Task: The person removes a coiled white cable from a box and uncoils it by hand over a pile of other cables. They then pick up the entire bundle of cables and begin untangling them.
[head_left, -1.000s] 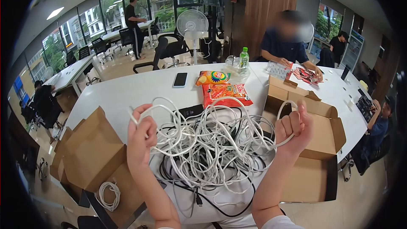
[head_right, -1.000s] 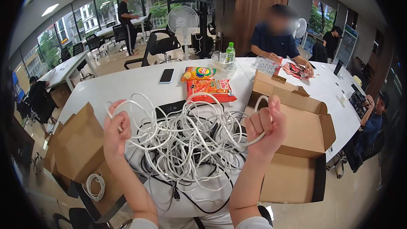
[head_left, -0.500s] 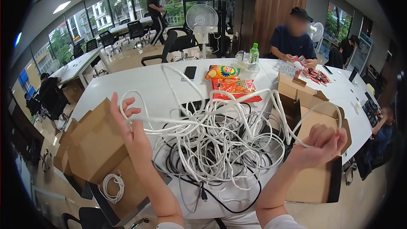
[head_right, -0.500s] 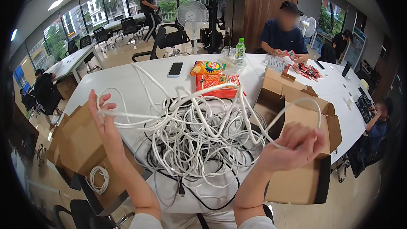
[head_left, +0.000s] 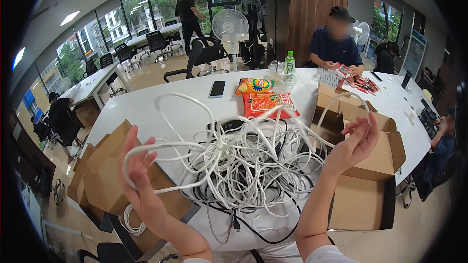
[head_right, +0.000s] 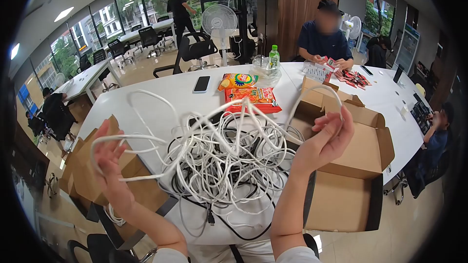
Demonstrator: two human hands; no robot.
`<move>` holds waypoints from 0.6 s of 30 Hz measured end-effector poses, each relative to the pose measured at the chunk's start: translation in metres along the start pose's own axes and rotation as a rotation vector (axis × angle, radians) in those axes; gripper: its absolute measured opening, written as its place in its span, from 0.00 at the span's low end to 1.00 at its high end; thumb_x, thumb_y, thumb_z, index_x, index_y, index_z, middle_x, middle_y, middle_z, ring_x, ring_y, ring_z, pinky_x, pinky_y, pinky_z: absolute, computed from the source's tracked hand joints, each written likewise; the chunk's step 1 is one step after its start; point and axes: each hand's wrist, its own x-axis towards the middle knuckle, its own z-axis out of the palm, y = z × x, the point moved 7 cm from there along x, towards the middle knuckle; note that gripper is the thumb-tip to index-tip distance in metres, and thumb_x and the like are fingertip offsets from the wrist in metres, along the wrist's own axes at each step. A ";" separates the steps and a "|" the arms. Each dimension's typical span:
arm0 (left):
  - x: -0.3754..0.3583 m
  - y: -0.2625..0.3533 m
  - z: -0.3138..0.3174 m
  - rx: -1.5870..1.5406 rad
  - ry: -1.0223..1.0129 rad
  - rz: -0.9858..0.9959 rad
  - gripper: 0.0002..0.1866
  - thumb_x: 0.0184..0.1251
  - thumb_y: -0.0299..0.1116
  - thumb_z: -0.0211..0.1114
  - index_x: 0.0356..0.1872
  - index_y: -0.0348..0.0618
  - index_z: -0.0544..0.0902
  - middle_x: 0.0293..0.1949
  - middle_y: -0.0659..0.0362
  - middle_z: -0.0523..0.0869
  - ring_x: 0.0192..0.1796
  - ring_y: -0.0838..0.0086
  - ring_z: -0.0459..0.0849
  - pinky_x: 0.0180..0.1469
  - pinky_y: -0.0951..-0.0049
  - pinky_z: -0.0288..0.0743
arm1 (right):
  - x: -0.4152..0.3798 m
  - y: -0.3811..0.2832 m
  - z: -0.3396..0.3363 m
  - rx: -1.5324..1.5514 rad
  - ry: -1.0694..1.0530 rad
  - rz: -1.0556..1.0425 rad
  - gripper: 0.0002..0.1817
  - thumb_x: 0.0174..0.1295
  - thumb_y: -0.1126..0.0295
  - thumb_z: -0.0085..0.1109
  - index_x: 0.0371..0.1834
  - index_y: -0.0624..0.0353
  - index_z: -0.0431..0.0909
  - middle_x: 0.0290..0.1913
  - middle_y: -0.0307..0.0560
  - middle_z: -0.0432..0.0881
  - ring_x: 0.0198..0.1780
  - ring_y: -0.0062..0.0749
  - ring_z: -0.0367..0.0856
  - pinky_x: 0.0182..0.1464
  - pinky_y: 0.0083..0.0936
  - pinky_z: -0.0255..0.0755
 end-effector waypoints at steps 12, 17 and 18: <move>-0.055 0.037 0.078 0.386 -1.212 0.170 0.40 0.45 0.60 0.71 0.56 0.41 0.80 0.39 0.57 0.88 0.40 0.65 0.85 0.50 0.68 0.74 | -0.014 -0.003 0.034 -0.486 -0.548 -0.030 0.17 0.64 0.73 0.57 0.55 0.67 0.76 0.57 0.60 0.75 0.59 0.51 0.75 0.60 0.37 0.68; -0.053 0.052 0.055 0.331 -1.028 0.262 0.41 0.41 0.64 0.70 0.52 0.42 0.83 0.35 0.62 0.88 0.34 0.71 0.85 0.49 0.67 0.74 | -0.022 -0.016 0.043 -0.298 -0.699 -0.013 0.17 0.62 0.75 0.59 0.53 0.68 0.77 0.52 0.58 0.79 0.53 0.46 0.79 0.56 0.32 0.71; -0.054 0.054 0.048 0.349 -1.011 0.255 0.39 0.43 0.65 0.69 0.51 0.43 0.83 0.34 0.64 0.89 0.35 0.72 0.85 0.49 0.68 0.75 | -0.026 -0.020 0.047 -0.254 -0.749 0.013 0.17 0.61 0.75 0.59 0.53 0.68 0.77 0.50 0.58 0.80 0.52 0.45 0.80 0.55 0.32 0.71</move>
